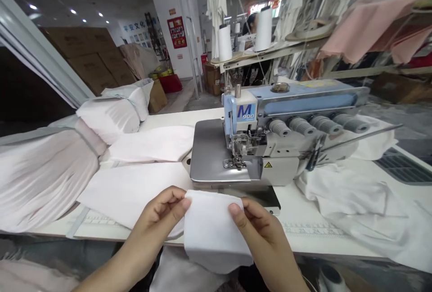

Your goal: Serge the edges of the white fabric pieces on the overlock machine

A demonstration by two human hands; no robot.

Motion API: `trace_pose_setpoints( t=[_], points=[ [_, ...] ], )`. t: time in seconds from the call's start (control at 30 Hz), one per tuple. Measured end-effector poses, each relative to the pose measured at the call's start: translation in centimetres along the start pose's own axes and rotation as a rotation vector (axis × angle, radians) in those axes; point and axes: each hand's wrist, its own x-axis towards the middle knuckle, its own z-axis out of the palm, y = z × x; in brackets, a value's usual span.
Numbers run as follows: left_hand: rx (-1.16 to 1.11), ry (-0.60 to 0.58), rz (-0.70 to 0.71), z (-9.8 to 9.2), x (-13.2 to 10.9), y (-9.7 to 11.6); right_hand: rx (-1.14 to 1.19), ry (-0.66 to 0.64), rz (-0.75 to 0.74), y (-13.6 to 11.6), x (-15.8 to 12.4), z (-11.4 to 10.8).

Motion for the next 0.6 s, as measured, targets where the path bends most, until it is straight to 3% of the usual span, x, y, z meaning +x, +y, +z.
trace_pose_setpoints(
  t=[0.1,0.27,0.47,0.6],
  points=[
    [0.014,0.048,0.006,0.2,-0.4,-0.4,-0.050,0.010,-0.019,0.2,0.1,0.0],
    [0.120,-0.049,0.022,0.1,-0.5,0.1,-0.078,-0.020,-0.039,0.3,0.2,0.3],
    [0.169,-0.008,0.012,-1.0,-0.3,0.5,-0.156,-0.039,-0.087,0.1,0.1,0.3],
    [0.307,0.028,0.105,-1.5,-0.5,0.8,-0.170,-0.043,-0.078,-0.1,0.0,0.6]
  ],
)
